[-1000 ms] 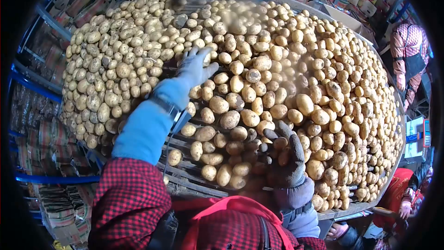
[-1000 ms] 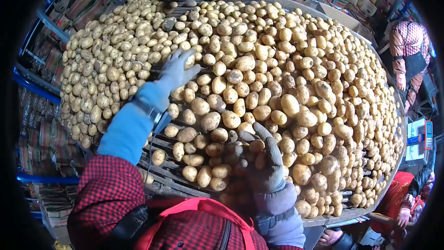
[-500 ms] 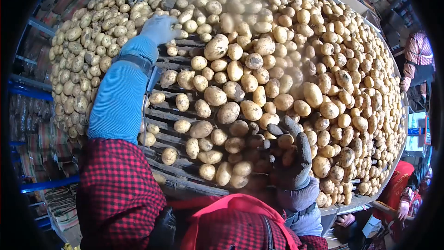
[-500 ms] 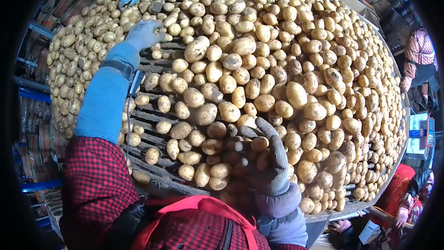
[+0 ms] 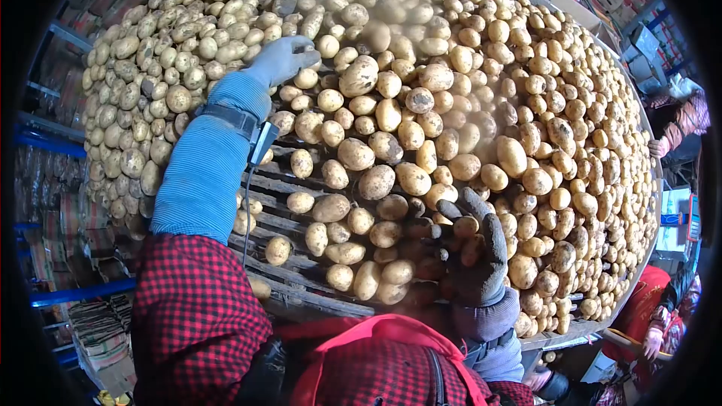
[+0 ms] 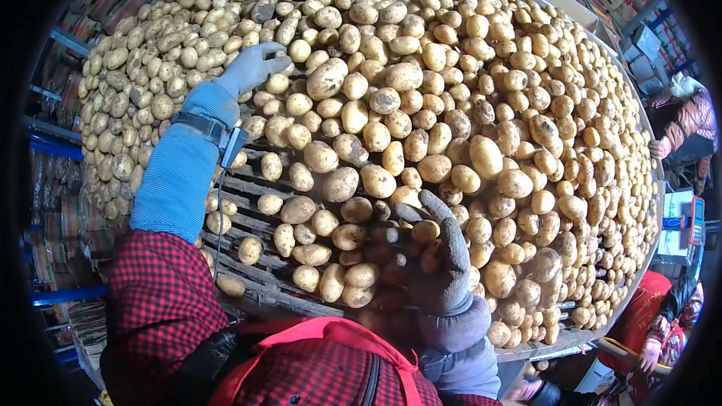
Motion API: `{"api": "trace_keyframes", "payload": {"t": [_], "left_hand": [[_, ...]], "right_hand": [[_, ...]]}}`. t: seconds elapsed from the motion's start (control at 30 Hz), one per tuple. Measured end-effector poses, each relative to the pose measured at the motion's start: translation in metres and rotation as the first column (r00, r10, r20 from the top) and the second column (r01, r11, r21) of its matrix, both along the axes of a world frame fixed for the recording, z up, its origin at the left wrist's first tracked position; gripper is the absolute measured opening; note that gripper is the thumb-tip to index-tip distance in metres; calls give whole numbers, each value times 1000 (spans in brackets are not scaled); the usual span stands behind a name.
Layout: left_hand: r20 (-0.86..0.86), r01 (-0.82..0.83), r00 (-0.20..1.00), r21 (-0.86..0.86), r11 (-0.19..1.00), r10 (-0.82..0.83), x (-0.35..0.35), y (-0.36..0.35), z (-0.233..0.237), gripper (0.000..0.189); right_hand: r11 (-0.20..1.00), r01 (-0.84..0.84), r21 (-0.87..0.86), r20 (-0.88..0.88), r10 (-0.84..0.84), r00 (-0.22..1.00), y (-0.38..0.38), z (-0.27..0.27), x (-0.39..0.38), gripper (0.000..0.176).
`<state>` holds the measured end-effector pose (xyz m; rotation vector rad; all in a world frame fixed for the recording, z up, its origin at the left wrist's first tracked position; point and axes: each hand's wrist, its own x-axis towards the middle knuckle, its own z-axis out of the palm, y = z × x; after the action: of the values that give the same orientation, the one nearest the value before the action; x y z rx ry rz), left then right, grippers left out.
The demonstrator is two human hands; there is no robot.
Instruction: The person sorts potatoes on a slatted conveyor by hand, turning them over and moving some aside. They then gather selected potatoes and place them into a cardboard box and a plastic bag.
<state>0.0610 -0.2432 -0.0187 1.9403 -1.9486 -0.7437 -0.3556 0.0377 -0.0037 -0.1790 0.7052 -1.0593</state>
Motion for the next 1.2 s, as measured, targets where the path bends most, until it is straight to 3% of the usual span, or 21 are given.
{"api": "trace_keyframes", "payload": {"t": [0.07, 0.13, 0.17, 0.27, 0.33, 0.37, 0.43, 0.5, 0.57, 0.63, 0.7, 0.73, 0.83, 0.9, 0.97, 1.0, 1.03, 1.07, 1.1, 1.13, 1.2], "left_hand": [[-81, -5, 997, 45, 999, 9, -3, 0, -6, 45], [-120, -81, 988, 150, 985, 99, -33, 21, 17, 30], [-217, 82, 972, -42, 996, -89, -10, 4, -26, 28], [-403, -25, 915, 23, 999, 32, -29, 27, -8, 31], [-706, -180, 690, 51, 982, 163, -35, 39, -4, 33], [-705, -181, 690, 49, 982, 163, -39, 47, -3, 33], [-363, -88, 929, -405, 910, -72, -57, 62, -2, 32], [-536, -14, 815, -395, 918, -218, -105, 106, 26, 33], [-213, 292, 822, -639, 712, -528, -150, 143, 43, 42], [-260, 389, 748, -573, 721, -610, -196, 173, 37, 48], [-143, 551, 687, -537, 639, -712, -224, 187, 32, 51], [-78, 577, 702, -521, 629, -708, -237, 194, 28, 54], [-30, 647, 688, -427, 632, -725, -247, 205, 27, 66], [76, 646, 688, -519, 560, -722, -243, 210, 27, 71], [74, 661, 665, -521, 539, -743, -232, 210, 27, 74], [80, 637, 680, -556, 534, -729, -222, 210, 31, 73], [85, 612, 695, -590, 526, -714, -210, 209, 34, 72], [104, 557, 751, -630, 540, -652, -196, 204, 28, 70], [154, 505, 831, -614, 607, -535, -174, 200, 30, 67], [125, 397, 900, -631, 667, -418, -152, 193, 29, 66], [194, 237, 969, -570, 786, -152, -99, 177, 37, 62]], "right_hand": [[991, -42, -128, -162, 21, 986, 3, -5, 0, 51], [993, -29, -113, -100, 18, 995, 0, -4, 0, 51], [995, -18, -95, -37, 14, 999, -1, -3, -1, 52], [995, -9, -102, -56, 3, 998, -1, 9, 3, 51], [988, -69, -142, -61, 61, 996, -1, 11, -4, 52], [975, -131, -178, -68, 121, 990, -1, 11, -5, 53], [984, -91, -151, -71, 81, 994, 1, 5, -3, 54], [992, -63, -111, -74, 54, 996, 3, 5, 2, 56], [993, -38, -116, 77, 47, 996, 2, 13, 8, 59], [982, -68, -177, 103, 88, 991, 1, 1, 5, 61], [995, 59, -82, 351, -27, 936, 8, -42, -8, 66], [970, -19, -242, 39, 30, 999, 10, -46, -11, 68], [975, 208, -73, -8, -209, 978, 6, -26, 4, 62], [956, 208, -207, -84, -229, 970, 12, -26, 6, 61], [999, 46, 7, 266, -46, 963, 9, -13, -2, 66], [993, 77, -88, 544, -17, 839, 12, -71, -30, 63], [994, 73, -85, 545, -14, 838, 10, -52, -20, 63], [979, 113, -168, 219, -75, 973, 11, -32, -9, 62], [958, 119, -259, -128, -157, 979, 9, -8, 5, 60], [970, 221, -104, -183, -238, 954, 7, 8, 14, 58], [980, 186, -76, -143, -195, 970, 3, 7, 11, 57]]}}
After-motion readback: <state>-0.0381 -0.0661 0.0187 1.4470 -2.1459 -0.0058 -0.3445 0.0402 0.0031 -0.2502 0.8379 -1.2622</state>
